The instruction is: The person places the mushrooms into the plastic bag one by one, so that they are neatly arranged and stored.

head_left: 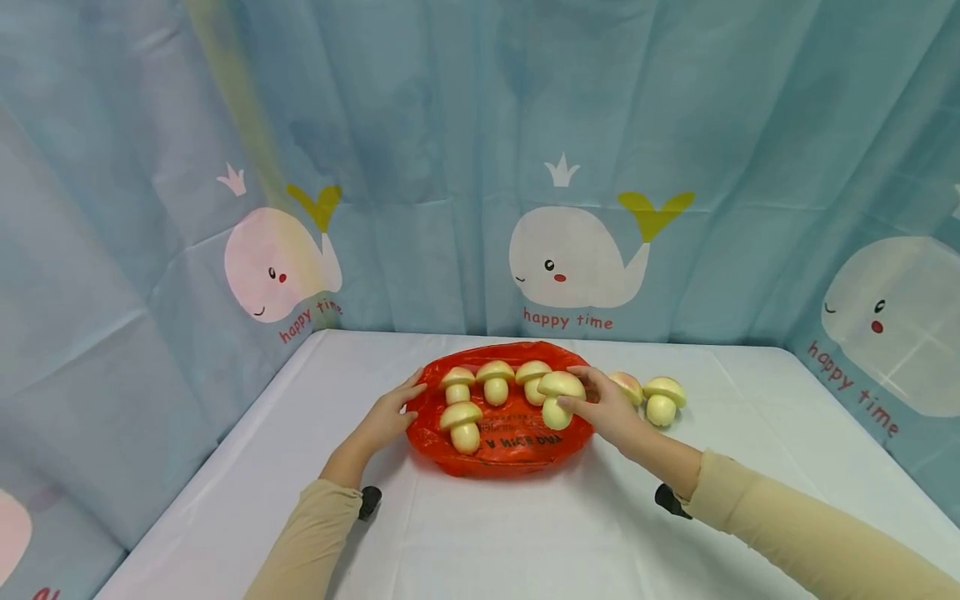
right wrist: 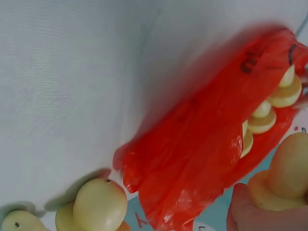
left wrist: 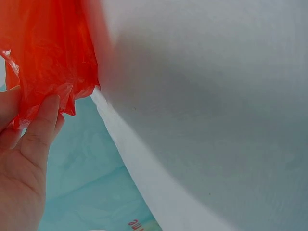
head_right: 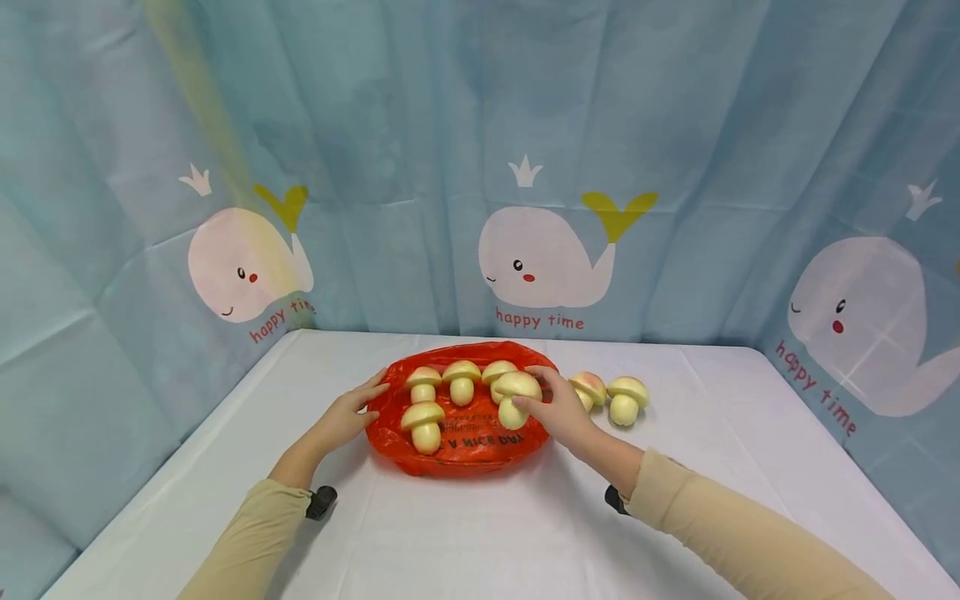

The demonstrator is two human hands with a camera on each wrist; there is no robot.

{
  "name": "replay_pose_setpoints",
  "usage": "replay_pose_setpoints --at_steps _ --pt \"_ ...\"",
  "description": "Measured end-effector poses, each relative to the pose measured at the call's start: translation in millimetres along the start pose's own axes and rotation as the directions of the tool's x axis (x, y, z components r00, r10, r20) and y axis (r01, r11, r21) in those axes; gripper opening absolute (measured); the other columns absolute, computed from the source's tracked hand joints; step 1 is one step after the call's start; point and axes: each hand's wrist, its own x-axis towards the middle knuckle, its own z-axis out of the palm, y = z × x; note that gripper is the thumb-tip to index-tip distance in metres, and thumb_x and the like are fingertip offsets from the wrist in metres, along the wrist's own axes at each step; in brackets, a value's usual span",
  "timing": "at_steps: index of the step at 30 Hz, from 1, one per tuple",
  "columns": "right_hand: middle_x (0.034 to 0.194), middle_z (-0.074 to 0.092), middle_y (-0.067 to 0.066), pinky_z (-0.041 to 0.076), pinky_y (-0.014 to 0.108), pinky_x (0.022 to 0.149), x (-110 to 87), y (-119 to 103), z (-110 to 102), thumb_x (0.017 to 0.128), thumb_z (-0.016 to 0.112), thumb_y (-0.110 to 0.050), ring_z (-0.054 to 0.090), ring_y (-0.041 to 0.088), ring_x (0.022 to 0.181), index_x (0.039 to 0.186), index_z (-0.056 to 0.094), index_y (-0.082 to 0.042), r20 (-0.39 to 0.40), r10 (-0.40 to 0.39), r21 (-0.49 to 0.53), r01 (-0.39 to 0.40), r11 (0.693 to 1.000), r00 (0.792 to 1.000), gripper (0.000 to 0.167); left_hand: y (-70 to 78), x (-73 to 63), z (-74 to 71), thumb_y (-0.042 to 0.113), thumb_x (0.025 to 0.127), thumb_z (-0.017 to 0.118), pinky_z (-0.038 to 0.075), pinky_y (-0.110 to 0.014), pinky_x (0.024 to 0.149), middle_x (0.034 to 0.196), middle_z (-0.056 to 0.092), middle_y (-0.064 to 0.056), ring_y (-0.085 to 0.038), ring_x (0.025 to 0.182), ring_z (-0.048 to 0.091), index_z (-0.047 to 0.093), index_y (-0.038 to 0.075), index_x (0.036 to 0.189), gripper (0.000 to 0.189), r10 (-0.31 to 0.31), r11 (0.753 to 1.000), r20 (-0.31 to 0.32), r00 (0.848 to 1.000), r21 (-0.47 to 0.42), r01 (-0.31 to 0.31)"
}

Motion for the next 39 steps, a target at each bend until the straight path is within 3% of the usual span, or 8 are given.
replay_pose_setpoints --at_steps 5,14,27,32,39 --pt "0.133 0.051 0.019 0.05 0.041 0.095 5.2 3.9 9.8 0.092 0.067 -0.018 0.054 0.033 0.115 0.14 0.045 0.001 0.029 0.0 -0.002 0.0 1.0 1.0 0.056 -0.5 3.6 1.1 -0.015 0.087 0.049 0.022 -0.054 0.113 0.157 0.023 -0.02 -0.041 0.142 0.02 0.042 -0.014 0.139 0.052 -0.074 0.997 0.022 0.997 0.01 0.074" --pt "0.132 0.055 0.015 0.051 0.041 0.093 20.1 12.9 31.9 0.088 0.071 -0.018 0.054 0.029 0.113 0.138 0.052 -0.006 0.033 0.038 -0.012 -0.038 0.999 0.999 0.054 0.4 2.9 -1.3 -0.015 0.087 0.049 0.024 -0.054 0.112 0.157 0.023 -0.021 -0.042 0.142 0.021 0.041 -0.014 0.139 0.053 -0.081 0.997 0.023 0.996 0.01 0.081" --pt "0.13 0.055 0.016 0.045 0.049 0.1 27.8 18.0 65.4 0.088 0.07 -0.01 0.052 0.032 0.118 0.134 0.052 -0.001 0.025 0.094 -0.12 -0.09 0.989 0.995 0.05 -1.4 3.7 -0.4 -0.015 0.087 0.049 0.023 -0.054 0.113 0.157 0.023 -0.021 -0.042 0.142 0.021 0.041 -0.014 0.139 0.053 -0.077 0.997 0.024 0.997 0.023 0.077" --pt "0.128 0.056 0.017 0.046 0.049 0.1 29.7 17.8 79.3 0.089 0.069 -0.009 0.052 0.032 0.116 0.133 0.051 0.0 0.042 0.095 -0.123 -0.09 0.988 0.995 0.048 -1.2 2.5 -0.9 -0.014 0.088 0.05 0.024 -0.052 0.113 0.158 0.022 -0.018 -0.04 0.143 0.02 0.04 -0.012 0.141 0.053 -0.115 0.993 0.028 0.993 0.004 0.115" --pt "0.125 0.058 0.015 0.044 0.051 0.101 27.2 13.1 87.4 0.089 0.07 -0.013 0.053 0.031 0.114 0.133 0.051 -0.002 0.088 0.063 -0.184 -0.046 0.982 0.994 0.049 -1.4 3.5 -0.7 -0.013 0.089 0.049 0.024 -0.053 0.113 0.158 0.021 -0.017 -0.04 0.143 0.019 0.04 -0.012 0.141 0.053 -0.104 0.994 0.032 0.994 0.026 0.103"
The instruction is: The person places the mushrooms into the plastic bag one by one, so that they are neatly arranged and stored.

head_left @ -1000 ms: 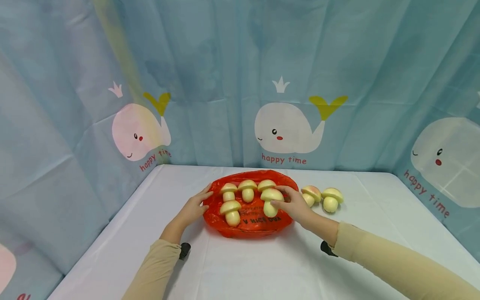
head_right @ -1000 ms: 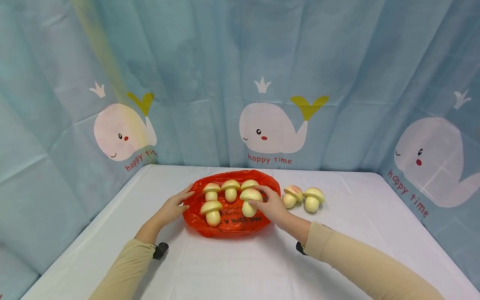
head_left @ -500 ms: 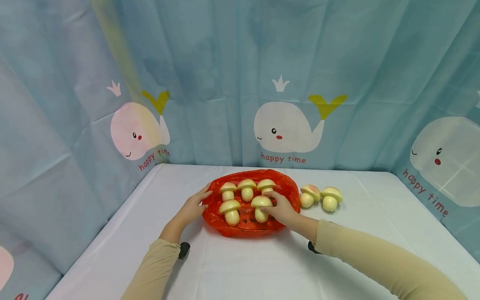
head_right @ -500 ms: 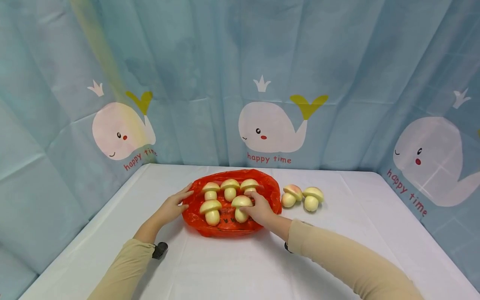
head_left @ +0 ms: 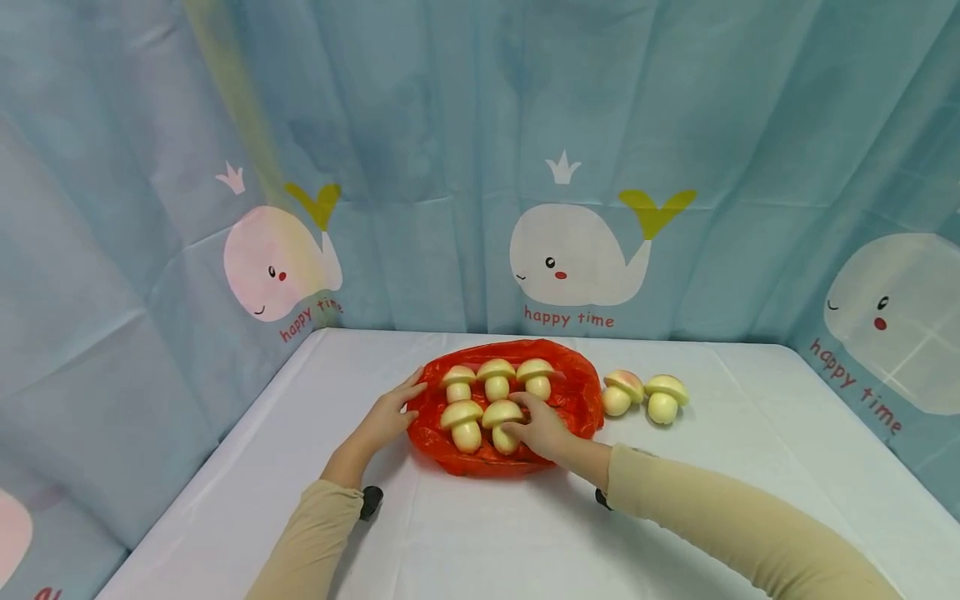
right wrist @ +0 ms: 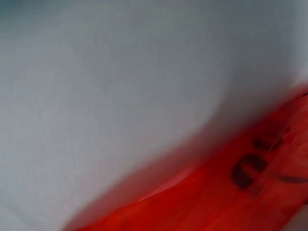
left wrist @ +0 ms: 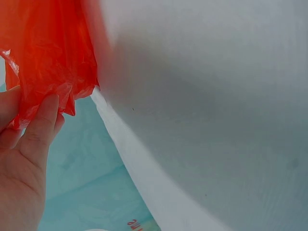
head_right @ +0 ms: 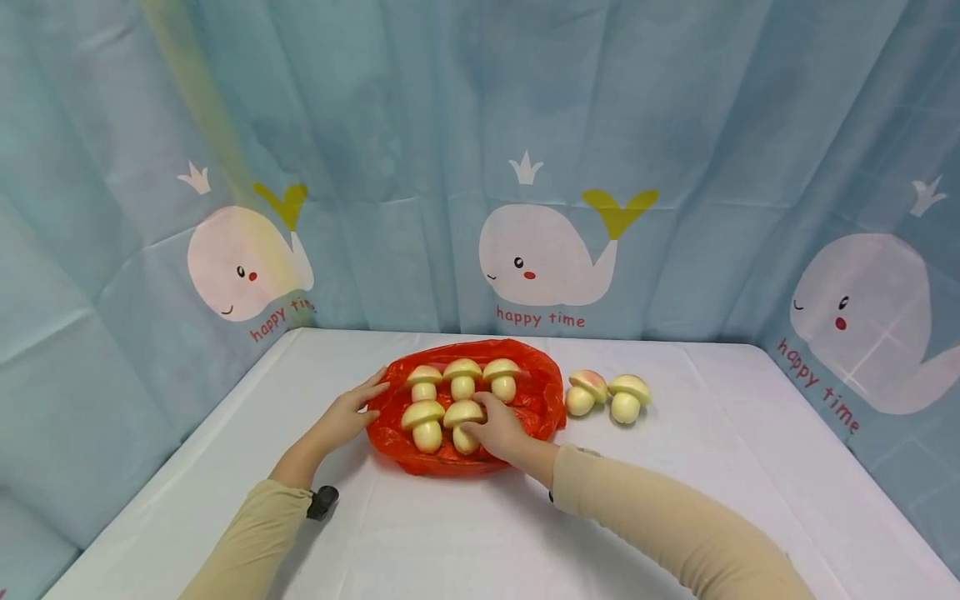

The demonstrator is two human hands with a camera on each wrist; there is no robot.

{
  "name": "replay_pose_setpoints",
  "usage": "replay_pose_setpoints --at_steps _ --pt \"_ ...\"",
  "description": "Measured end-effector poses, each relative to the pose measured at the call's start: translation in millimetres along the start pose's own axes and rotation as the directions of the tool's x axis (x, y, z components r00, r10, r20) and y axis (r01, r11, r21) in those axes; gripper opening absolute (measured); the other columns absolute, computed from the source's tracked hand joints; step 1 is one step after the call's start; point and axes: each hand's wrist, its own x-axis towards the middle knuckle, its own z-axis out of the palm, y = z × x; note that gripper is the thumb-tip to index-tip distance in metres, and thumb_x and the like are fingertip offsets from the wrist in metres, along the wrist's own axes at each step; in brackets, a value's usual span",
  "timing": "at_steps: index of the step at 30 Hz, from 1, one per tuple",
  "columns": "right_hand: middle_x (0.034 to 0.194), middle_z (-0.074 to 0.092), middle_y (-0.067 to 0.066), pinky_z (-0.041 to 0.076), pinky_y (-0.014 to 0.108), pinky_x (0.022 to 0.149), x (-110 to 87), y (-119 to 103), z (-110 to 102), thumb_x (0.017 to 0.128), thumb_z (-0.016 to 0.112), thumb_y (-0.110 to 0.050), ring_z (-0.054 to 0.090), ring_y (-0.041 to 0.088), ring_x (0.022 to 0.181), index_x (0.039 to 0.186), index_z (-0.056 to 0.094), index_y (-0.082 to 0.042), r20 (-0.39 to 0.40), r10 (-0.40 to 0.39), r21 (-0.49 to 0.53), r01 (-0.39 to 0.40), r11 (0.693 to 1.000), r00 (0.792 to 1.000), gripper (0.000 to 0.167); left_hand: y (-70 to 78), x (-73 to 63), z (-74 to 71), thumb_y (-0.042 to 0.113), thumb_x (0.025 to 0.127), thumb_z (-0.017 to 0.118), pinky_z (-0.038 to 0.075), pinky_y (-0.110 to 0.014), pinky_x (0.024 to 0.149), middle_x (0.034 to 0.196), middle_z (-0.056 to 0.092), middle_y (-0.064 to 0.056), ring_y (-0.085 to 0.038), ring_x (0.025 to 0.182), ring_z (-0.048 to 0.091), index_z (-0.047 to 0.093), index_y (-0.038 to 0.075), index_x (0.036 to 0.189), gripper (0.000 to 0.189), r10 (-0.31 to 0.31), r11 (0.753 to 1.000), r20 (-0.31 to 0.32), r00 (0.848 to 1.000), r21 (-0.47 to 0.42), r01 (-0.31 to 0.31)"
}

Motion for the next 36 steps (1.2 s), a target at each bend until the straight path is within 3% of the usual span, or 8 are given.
replay_pose_setpoints --at_steps 9,18,25,30,36 --pt "0.14 0.05 0.019 0.042 0.053 0.102 -11.0 -2.9 -10.9 0.087 0.073 -0.017 0.047 0.037 0.127 0.142 0.044 -0.001 -0.004 0.005 -0.016 -0.005 1.0 1.0 0.064 -1.0 0.1 0.0 -0.014 0.088 0.049 0.024 -0.053 0.113 0.158 0.022 -0.018 -0.04 0.143 0.02 0.04 -0.012 0.141 0.053 0.0 1.0 -0.006 1.0 -0.019 -0.001" --pt "0.136 0.053 0.019 0.046 0.05 0.099 -22.4 3.7 -39.1 0.087 0.072 -0.015 0.05 0.038 0.123 0.137 0.049 0.0 -0.051 0.011 0.002 -0.011 1.0 0.999 0.057 -0.1 0.2 -0.6 -0.013 0.088 0.049 0.023 -0.053 0.113 0.157 0.022 -0.02 -0.041 0.143 0.02 0.039 -0.013 0.14 0.053 0.016 1.0 -0.003 1.0 0.007 -0.016" --pt "0.131 0.052 0.026 0.054 0.041 0.089 -31.4 9.8 -67.3 0.088 0.071 -0.013 0.054 0.042 0.116 0.131 0.05 0.005 -0.098 -0.087 0.056 0.092 0.994 0.991 0.051 2.3 0.8 -1.0 -0.013 0.089 0.048 0.023 -0.053 0.113 0.158 0.021 -0.019 -0.041 0.143 0.019 0.039 -0.013 0.141 0.053 0.003 1.0 0.004 1.0 0.004 -0.003" --pt "0.129 0.053 0.026 0.055 0.041 0.088 -31.5 13.8 -89.6 0.09 0.067 -0.009 0.057 0.039 0.114 0.13 0.052 0.005 -0.136 -0.074 0.063 0.083 0.995 0.988 0.044 4.1 1.3 -1.3 -0.013 0.089 0.048 0.024 -0.053 0.113 0.158 0.021 -0.019 -0.04 0.143 0.019 0.039 -0.012 0.141 0.052 -0.008 1.0 0.009 1.0 -0.001 0.008" --pt "0.13 0.052 0.028 0.056 0.041 0.087 -31.6 16.6 -114.8 0.093 0.064 -0.009 0.054 0.042 0.116 0.132 0.049 0.007 -0.166 -0.051 0.08 0.065 0.995 0.985 0.045 4.2 -0.9 -1.8 -0.015 0.088 0.049 0.022 -0.054 0.113 0.156 0.023 -0.021 -0.042 0.142 0.02 0.04 -0.014 0.139 0.052 0.027 1.0 0.001 1.0 0.011 -0.027"
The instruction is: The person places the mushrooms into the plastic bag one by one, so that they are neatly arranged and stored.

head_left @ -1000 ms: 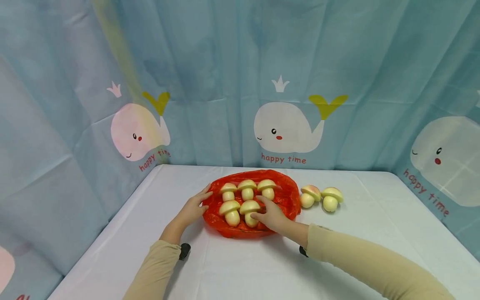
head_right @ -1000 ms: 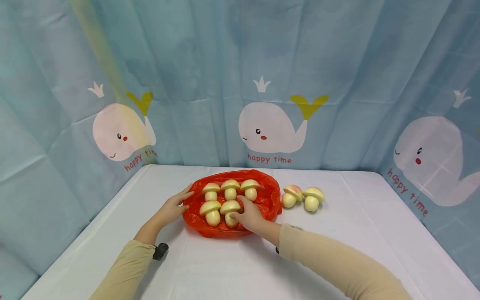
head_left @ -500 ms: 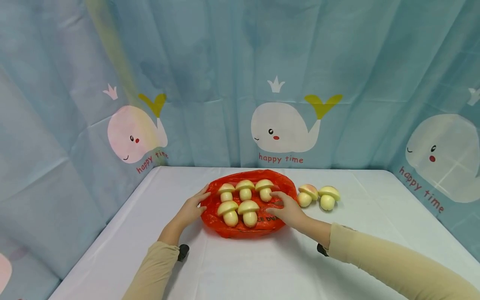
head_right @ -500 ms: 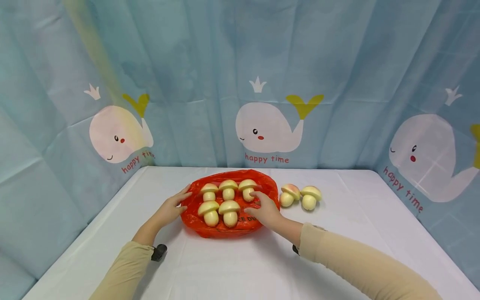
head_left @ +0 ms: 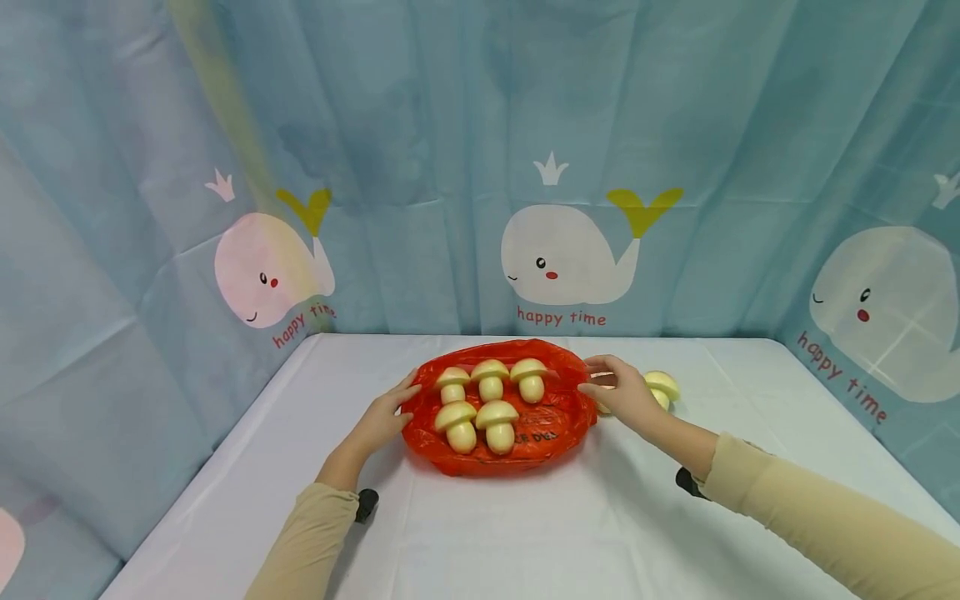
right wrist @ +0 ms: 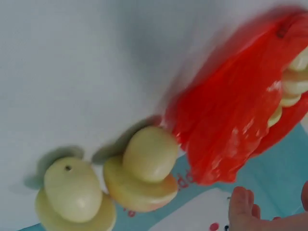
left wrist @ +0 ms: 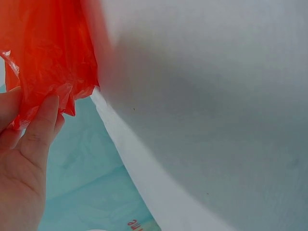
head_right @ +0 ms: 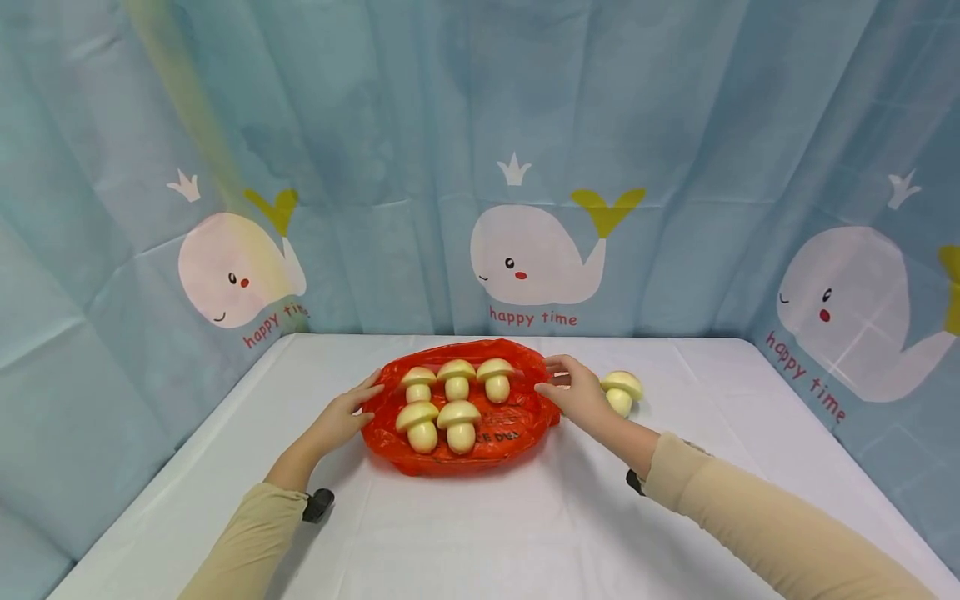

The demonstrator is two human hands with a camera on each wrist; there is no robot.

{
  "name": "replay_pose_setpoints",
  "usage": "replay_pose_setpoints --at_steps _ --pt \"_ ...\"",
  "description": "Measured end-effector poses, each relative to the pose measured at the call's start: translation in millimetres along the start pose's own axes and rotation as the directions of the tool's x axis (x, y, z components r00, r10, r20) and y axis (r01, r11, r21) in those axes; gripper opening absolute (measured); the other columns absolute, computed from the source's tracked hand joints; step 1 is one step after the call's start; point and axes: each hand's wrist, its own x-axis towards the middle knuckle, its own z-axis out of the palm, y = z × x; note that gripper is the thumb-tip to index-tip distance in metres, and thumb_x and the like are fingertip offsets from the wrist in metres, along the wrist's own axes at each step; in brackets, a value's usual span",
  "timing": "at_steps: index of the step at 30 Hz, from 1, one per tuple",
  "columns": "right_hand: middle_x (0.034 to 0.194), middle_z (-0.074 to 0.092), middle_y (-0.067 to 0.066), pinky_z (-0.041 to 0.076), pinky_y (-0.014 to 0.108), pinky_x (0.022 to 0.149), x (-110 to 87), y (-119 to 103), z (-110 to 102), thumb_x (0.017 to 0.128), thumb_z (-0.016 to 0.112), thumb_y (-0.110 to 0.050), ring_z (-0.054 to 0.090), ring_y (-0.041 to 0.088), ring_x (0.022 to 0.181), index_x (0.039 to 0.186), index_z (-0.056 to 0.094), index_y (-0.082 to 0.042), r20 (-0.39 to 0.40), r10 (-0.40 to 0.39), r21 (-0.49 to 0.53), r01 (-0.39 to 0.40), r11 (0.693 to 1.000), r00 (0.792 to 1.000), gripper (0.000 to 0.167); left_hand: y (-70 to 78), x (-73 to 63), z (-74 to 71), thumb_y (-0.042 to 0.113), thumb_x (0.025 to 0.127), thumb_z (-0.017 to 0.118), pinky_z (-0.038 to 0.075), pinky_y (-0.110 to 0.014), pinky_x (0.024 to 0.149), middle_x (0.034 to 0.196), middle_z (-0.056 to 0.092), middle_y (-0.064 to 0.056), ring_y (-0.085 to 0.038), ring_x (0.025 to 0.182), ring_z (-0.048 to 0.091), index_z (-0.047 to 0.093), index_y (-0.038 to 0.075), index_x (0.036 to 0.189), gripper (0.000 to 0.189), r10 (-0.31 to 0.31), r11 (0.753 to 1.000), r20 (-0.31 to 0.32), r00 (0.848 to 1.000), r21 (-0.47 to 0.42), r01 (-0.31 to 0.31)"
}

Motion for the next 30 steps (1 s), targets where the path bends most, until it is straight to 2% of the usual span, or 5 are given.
replay_pose_setpoints --at_steps 6,11,19,24,30 --pt "0.128 0.055 0.028 0.048 0.047 0.097 3.2 11.9 -22.4 0.093 0.065 -0.013 0.053 0.041 0.116 0.13 0.051 0.007 -0.07 -0.042 -0.056 0.039 0.998 0.997 0.044 -0.1 -0.7 -0.1 -0.016 0.087 0.049 0.023 -0.054 0.113 0.156 0.023 -0.021 -0.042 0.141 0.021 0.04 -0.015 0.138 0.052 0.002 1.0 -0.009 1.0 -0.01 -0.002" --pt "0.128 0.054 0.029 0.04 0.055 0.102 1.3 23.0 -32.9 0.094 0.064 -0.017 0.049 0.043 0.118 0.13 0.051 0.007 -0.103 -0.059 -0.124 0.046 0.991 0.993 0.045 -1.6 0.0 1.2 -0.017 0.087 0.049 0.024 -0.054 0.112 0.156 0.024 -0.022 -0.043 0.141 0.022 0.041 -0.015 0.138 0.052 0.008 1.0 -0.011 1.0 -0.021 -0.008" --pt "0.14 0.044 0.03 0.032 0.06 0.106 3.7 39.0 -48.3 0.094 0.065 -0.022 0.036 0.047 0.13 0.132 0.052 0.007 -0.129 -0.02 -0.195 -0.005 0.981 0.991 0.049 -2.2 0.2 1.9 -0.017 0.086 0.049 0.024 -0.054 0.112 0.156 0.023 -0.022 -0.043 0.141 0.022 0.04 -0.016 0.138 0.052 0.013 1.0 -0.008 1.0 -0.022 -0.013" --pt "0.148 0.033 0.03 0.022 0.065 0.109 10.5 52.2 -59.3 0.093 0.066 -0.025 0.024 0.049 0.137 0.139 0.045 0.005 -0.094 0.009 -0.208 -0.028 0.978 0.996 0.059 -0.1 -0.1 1.8 -0.018 0.087 0.048 0.024 -0.054 0.112 0.156 0.023 -0.023 -0.043 0.141 0.021 0.039 -0.017 0.138 0.052 0.005 1.0 -0.008 1.0 -0.027 -0.006" --pt "0.151 0.022 0.034 0.018 0.068 0.108 16.2 71.0 -70.4 0.093 0.065 -0.029 0.016 0.053 0.139 0.147 0.03 0.007 0.022 0.052 -0.251 -0.045 0.967 0.998 0.074 1.1 0.3 1.8 -0.017 0.087 0.048 0.024 -0.054 0.112 0.156 0.023 -0.023 -0.042 0.142 0.021 0.04 -0.016 0.139 0.052 -0.002 1.0 -0.008 1.0 -0.021 0.002"
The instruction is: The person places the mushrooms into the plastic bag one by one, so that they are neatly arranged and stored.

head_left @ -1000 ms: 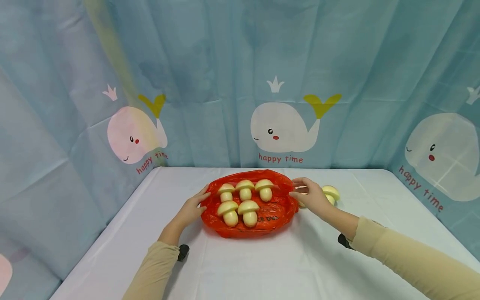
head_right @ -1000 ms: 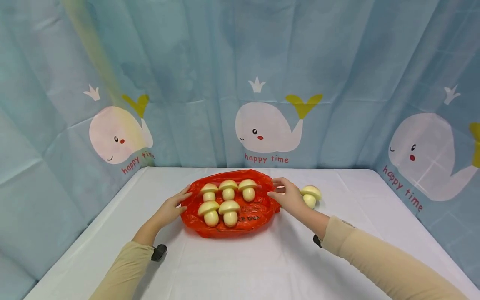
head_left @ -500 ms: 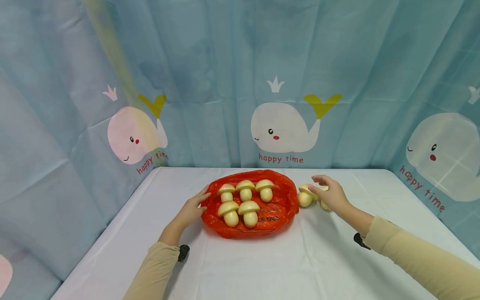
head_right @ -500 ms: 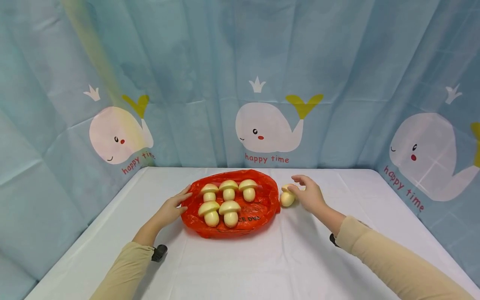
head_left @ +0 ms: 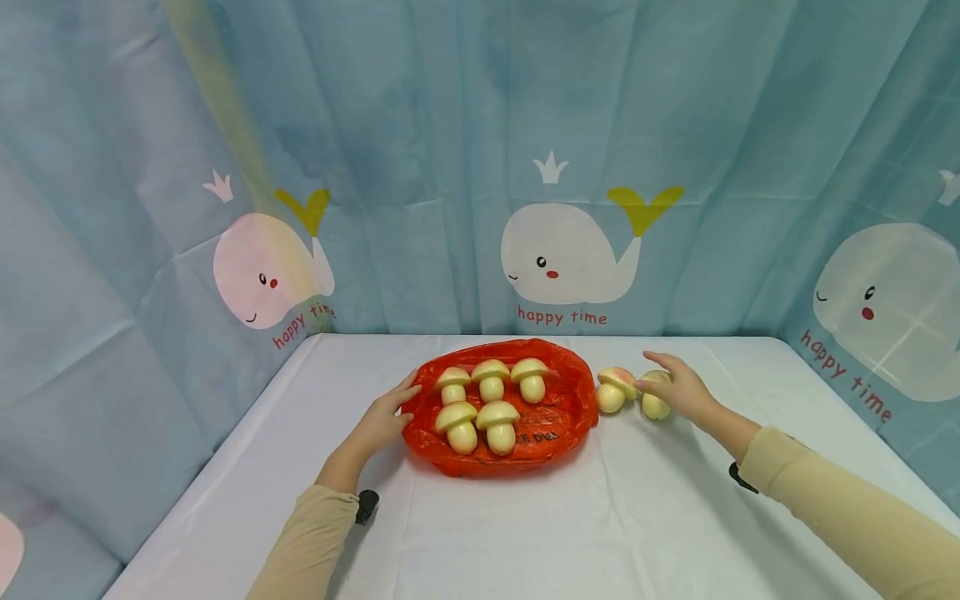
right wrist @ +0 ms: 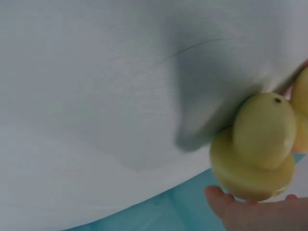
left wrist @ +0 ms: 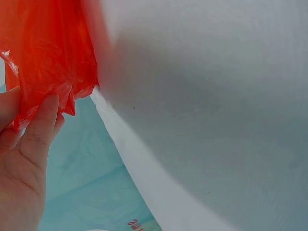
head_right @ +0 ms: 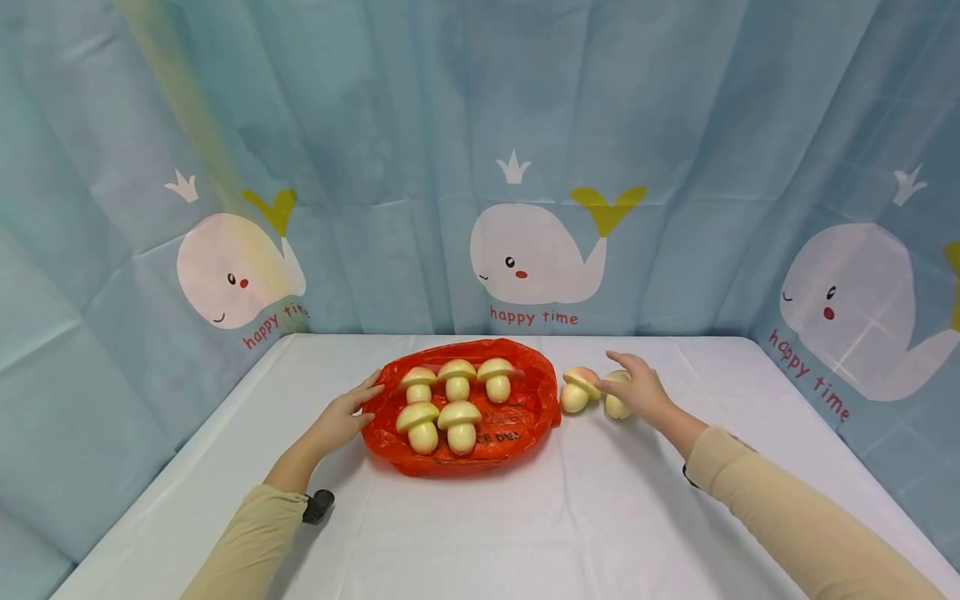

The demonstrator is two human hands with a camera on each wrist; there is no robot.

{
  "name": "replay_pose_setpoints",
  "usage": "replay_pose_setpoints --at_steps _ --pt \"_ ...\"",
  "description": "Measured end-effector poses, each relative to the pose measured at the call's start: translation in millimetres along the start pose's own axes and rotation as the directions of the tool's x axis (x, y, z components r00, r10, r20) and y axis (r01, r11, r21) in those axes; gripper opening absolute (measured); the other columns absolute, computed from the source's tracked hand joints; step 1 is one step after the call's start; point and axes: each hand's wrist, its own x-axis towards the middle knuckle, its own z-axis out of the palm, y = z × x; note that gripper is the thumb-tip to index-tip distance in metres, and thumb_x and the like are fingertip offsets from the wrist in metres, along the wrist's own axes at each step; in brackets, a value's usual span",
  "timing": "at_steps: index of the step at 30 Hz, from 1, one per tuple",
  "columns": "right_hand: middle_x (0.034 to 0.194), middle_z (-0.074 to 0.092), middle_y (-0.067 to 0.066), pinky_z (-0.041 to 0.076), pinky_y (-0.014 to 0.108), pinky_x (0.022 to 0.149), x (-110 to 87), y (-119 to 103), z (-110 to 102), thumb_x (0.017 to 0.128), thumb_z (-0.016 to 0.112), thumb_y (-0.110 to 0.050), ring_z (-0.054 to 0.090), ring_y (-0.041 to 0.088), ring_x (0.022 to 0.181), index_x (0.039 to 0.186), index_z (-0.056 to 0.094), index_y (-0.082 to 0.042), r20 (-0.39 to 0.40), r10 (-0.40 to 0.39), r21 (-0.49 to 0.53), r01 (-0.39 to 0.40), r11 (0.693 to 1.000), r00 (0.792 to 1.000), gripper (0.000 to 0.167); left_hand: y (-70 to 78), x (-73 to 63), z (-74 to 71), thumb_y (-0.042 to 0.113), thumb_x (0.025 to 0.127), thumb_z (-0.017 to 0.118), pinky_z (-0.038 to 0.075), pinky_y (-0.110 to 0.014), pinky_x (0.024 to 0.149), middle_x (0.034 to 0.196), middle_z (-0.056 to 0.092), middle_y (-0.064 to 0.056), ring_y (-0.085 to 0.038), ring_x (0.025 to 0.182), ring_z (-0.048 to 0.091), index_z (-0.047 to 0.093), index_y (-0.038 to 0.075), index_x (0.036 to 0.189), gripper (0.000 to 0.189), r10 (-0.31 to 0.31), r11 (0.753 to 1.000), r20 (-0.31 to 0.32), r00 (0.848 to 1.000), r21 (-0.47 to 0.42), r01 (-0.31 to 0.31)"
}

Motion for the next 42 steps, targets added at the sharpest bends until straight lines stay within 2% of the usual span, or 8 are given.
replay_pose_setpoints --at_steps 4,8,20,26,29,33,36,42 --pt "0.149 0.02 0.038 0.019 0.069 0.107 0.5 10.1 -2.6 0.094 0.063 -0.033 0.016 0.056 0.136 0.148 0.023 0.01 0.066 0.022 -0.044 -0.019 0.999 0.998 0.08 0.4 0.0 0.3 -0.017 0.087 0.048 0.025 -0.054 0.112 0.156 0.023 -0.022 -0.042 0.141 0.021 0.04 -0.015 0.139 0.052 -0.003 1.0 0.0 1.0 -0.001 0.003" --pt "0.146 0.023 0.04 0.023 0.067 0.107 -1.3 16.6 -4.2 0.095 0.063 -0.031 0.02 0.057 0.134 0.146 0.023 0.014 0.084 0.044 -0.067 -0.039 0.997 0.995 0.079 0.9 0.2 0.7 -0.016 0.088 0.048 0.024 -0.053 0.112 0.157 0.022 -0.021 -0.042 0.142 0.02 0.039 -0.015 0.139 0.052 -0.013 1.0 -0.001 1.0 -0.006 0.013" --pt "0.142 0.029 0.041 0.034 0.059 0.104 -9.5 19.8 -9.5 0.096 0.06 -0.021 0.031 0.054 0.13 0.141 0.032 0.014 0.014 0.137 0.01 -0.137 0.991 0.99 0.064 0.4 1.7 0.9 -0.017 0.087 0.048 0.024 -0.053 0.112 0.157 0.022 -0.019 -0.041 0.142 0.02 0.04 -0.014 0.139 0.052 -0.011 1.0 0.007 1.0 -0.005 0.011" --pt "0.139 0.034 0.04 0.04 0.053 0.101 -16.9 11.8 -12.0 0.097 0.059 -0.02 0.038 0.051 0.127 0.142 0.032 0.014 -0.011 0.162 0.072 -0.161 0.984 0.987 0.063 -3.4 2.2 0.7 -0.016 0.087 0.048 0.024 -0.053 0.112 0.157 0.022 -0.019 -0.041 0.143 0.02 0.04 -0.014 0.14 0.053 -0.015 1.0 0.006 1.0 -0.005 0.015" --pt "0.139 0.036 0.039 0.047 0.047 0.091 -19.8 5.0 -13.0 0.097 0.059 -0.022 0.043 0.047 0.122 0.143 0.032 0.013 -0.014 0.173 0.096 -0.171 0.981 0.985 0.063 -4.2 2.1 0.4 -0.017 0.087 0.048 0.024 -0.053 0.112 0.157 0.022 -0.019 -0.041 0.143 0.02 0.04 -0.014 0.139 0.053 -0.007 1.0 0.002 1.0 -0.002 0.007" --pt "0.142 0.034 0.036 0.049 0.047 0.084 -22.5 -2.9 -15.7 0.098 0.057 -0.026 0.043 0.044 0.121 0.146 0.029 0.01 0.011 0.199 0.132 -0.199 0.971 0.98 0.066 -3.5 1.1 0.3 -0.017 0.087 0.048 0.024 -0.054 0.112 0.157 0.022 -0.02 -0.041 0.142 0.02 0.04 -0.015 0.139 0.053 -0.006 1.0 0.004 1.0 -0.007 0.006" --pt "0.143 0.032 0.035 0.048 0.05 0.086 -24.8 -8.7 -17.3 0.098 0.056 -0.027 0.041 0.045 0.124 0.147 0.027 0.009 0.026 0.207 0.154 -0.208 0.966 0.978 0.068 -2.5 0.6 0.4 -0.017 0.087 0.048 0.024 -0.053 0.112 0.157 0.022 -0.02 -0.041 0.142 0.02 0.04 -0.014 0.139 0.053 -0.014 1.0 0.005 1.0 -0.01 0.014" --pt "0.142 0.033 0.034 0.049 0.04 0.082 -31.6 -21.7 -15.9 0.098 0.057 -0.026 0.042 0.042 0.121 0.147 0.026 0.01 0.023 0.179 0.172 -0.18 0.968 0.984 0.069 -2.7 0.6 0.7 -0.017 0.087 0.048 0.024 -0.053 0.112 0.157 0.022 -0.02 -0.041 0.143 0.019 0.04 -0.014 0.139 0.053 -0.013 1.0 0.0 1.0 -0.011 0.013"
